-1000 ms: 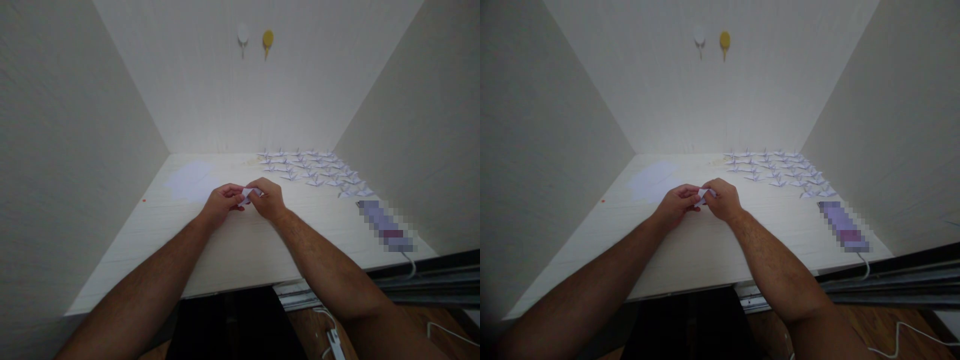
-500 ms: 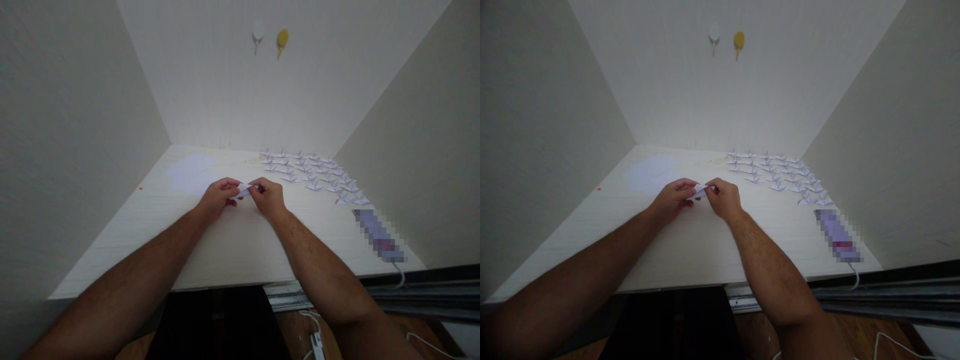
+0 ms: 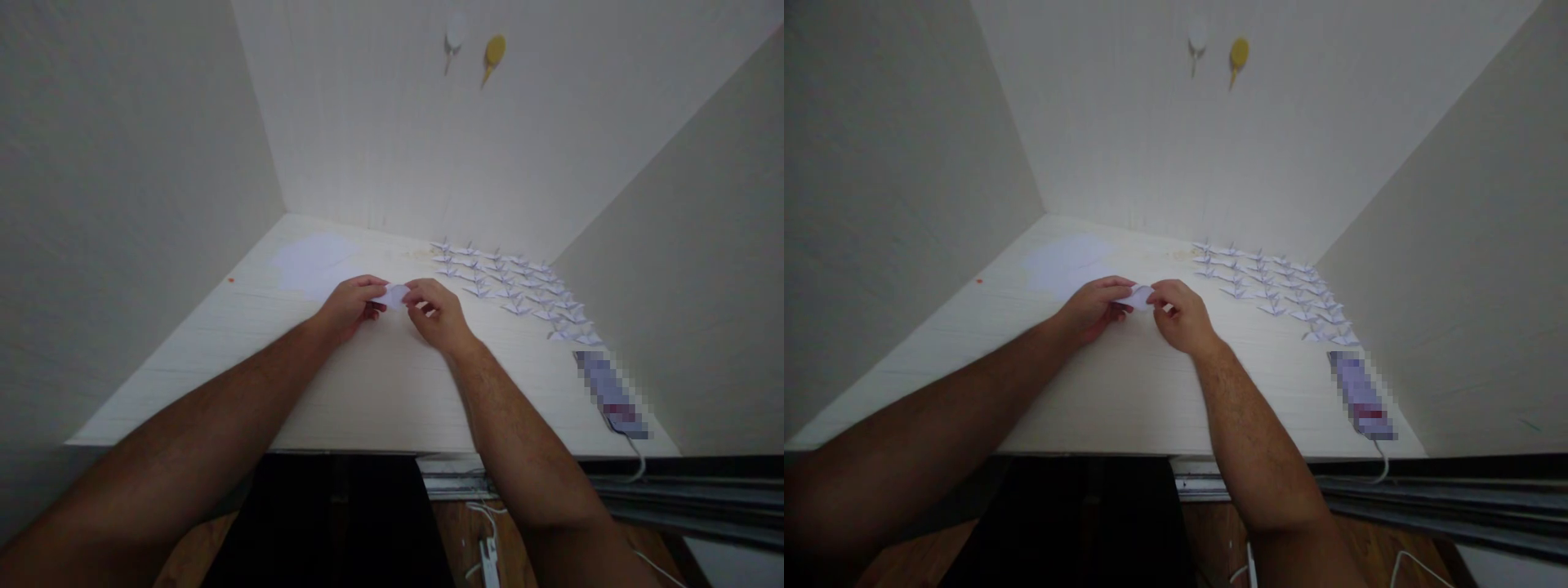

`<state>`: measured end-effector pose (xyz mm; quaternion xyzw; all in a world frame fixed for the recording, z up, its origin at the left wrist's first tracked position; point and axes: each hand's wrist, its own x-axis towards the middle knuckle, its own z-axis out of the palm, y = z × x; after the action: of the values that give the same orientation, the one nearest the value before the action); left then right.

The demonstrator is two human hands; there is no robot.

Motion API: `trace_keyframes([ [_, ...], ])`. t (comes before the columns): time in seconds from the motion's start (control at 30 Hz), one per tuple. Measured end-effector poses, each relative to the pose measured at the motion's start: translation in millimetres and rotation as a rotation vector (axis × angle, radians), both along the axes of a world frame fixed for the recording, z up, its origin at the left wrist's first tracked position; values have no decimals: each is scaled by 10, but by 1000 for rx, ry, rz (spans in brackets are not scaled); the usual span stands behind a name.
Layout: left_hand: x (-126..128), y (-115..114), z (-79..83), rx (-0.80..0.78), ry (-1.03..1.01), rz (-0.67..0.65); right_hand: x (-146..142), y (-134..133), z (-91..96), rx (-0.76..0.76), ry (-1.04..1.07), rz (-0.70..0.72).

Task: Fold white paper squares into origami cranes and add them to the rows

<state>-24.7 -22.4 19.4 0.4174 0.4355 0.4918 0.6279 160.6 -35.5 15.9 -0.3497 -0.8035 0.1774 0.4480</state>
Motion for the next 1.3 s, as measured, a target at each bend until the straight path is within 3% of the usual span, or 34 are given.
trace_keyframes([
  [0.1, -8, 18, -25, 5, 9, -15, 17, 24, -60, 5, -60, 56],
  [0.27, 2, 15, -62, 44, 72, -68, 7, 56, -111, 13, -91, 3],
  [0.53, -39, 10, -76, 306, 76, -195, -39, 63, -61, -61, 103, -108],
  [0.73, -71, 26, -38, 485, 152, -196, -83, 53, -66, -402, 244, -155],
  [0.87, -114, 17, 3, 474, 233, -155, -89, 31, -11, -518, 259, -136],
  [1.1, -140, 35, -36, 402, 308, -306, -79, 37, -22, -562, 259, -66],
  [1.3, -155, 41, -43, 338, 323, -327, -51, 50, -17, -660, 347, 41],
])
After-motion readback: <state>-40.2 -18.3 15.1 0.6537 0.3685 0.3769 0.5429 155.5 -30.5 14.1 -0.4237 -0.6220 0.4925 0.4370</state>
